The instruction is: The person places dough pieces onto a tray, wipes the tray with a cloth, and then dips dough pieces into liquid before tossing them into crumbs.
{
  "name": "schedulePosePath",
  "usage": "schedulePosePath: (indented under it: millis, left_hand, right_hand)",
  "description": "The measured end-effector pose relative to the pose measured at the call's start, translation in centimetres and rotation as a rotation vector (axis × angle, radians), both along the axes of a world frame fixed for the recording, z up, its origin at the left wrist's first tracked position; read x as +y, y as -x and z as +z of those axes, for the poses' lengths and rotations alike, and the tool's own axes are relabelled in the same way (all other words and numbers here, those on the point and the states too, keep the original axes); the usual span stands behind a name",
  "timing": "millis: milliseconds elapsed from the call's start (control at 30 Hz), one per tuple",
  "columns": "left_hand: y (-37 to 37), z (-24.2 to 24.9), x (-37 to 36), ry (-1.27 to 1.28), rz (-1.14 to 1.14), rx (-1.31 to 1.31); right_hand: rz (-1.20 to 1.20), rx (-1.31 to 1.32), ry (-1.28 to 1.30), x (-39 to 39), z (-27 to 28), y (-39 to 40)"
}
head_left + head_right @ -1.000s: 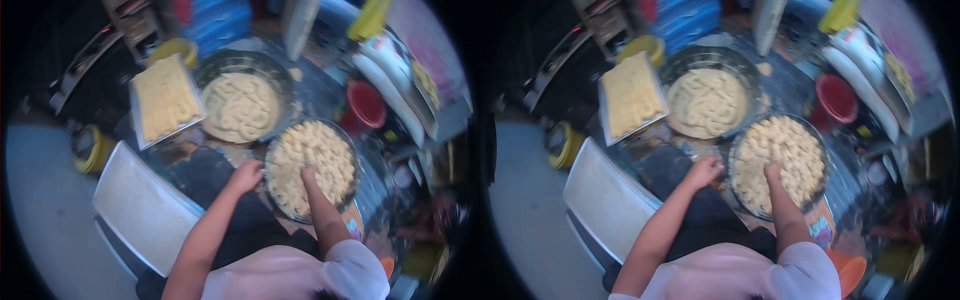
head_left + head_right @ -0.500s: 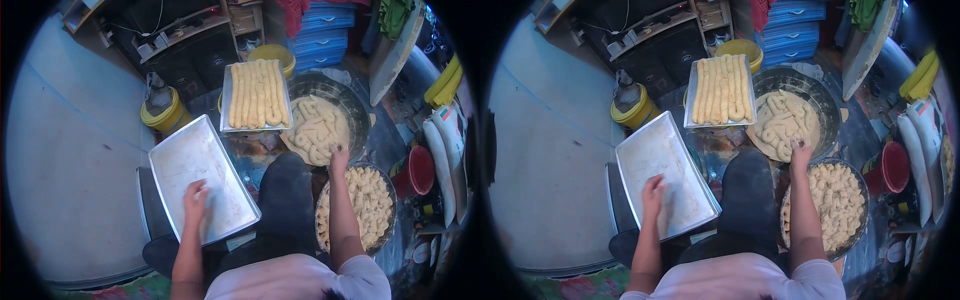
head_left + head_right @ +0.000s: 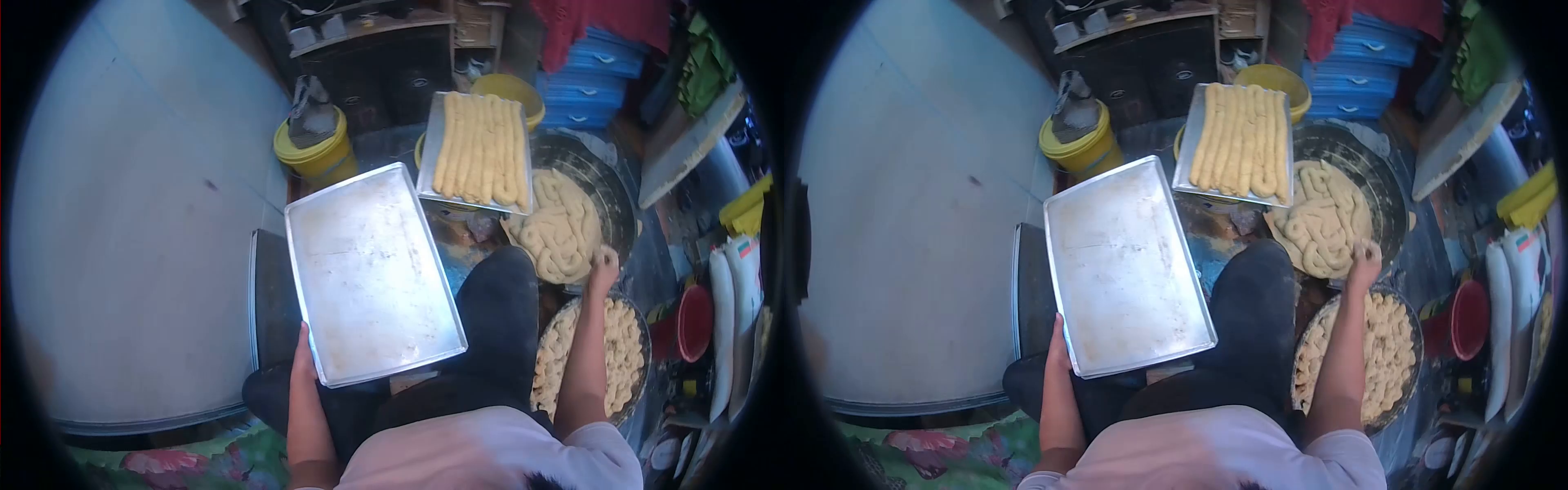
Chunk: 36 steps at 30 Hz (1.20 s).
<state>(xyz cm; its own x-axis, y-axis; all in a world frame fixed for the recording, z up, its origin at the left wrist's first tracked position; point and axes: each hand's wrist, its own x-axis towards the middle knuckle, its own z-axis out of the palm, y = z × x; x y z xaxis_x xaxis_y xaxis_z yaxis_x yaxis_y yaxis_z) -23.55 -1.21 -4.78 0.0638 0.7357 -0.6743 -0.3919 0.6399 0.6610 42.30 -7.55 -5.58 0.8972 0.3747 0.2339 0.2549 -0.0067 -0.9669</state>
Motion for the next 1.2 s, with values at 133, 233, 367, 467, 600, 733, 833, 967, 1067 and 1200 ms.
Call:
schedulePosePath:
  millis: [133,233,367,467,600,733,833,967,1067,1200]
  left_hand:
    - [-0.2,-0.1,-0.6,-0.004,-0.034,0.073]
    - [-0.8,0.7,-0.6,-0.044,-0.042,0.121]
    - [-0.8,0.8,-0.8,-0.017,-0.045,0.054]
    - [0.2,-0.4,-0.6,-0.041,-0.081,-0.017]
    - [0.1,-1.0,-0.3,-0.038,-0.033,-0.074]
    - [-0.1,-1.0,-0.2,-0.044,-0.018,-0.018]
    - [0.0,-1.3,-0.2,-0.060,-0.027,-0.027]
    - [0.0,-1.1,-0.2,-0.071,-0.046,0.032]
    - [1.0,-2.7,0.3,-0.093,-0.043,0.004]
    - [0.7,-2.9,1.1,-0.153,-0.045,0.007]
  right_hand:
    - [0.359,-0.389,1.317,-9.0,-9.7,-3.5]
    - [0.810,-0.250,2.055,-14.6,-10.0,-1.8]
    - [0.179,-0.371,1.067,-11.4,-5.9,0.3]
    - [0.239,-0.493,0.584,-3.5,0.4,6.2]
    - [0.742,-0.207,0.338,3.7,6.9,18.6]
    - [1.079,0.517,0.502,7.3,0.9,24.7]
    - [1.432,1.009,0.354,8.2,0.2,25.9]
    - [1.277,0.800,0.504,7.6,2.0,26.3]
    - [1.269,0.705,0.496,8.5,0.6,26.5]
    - [1.218,0.604,0.435,9.9,-1.5,26.7]
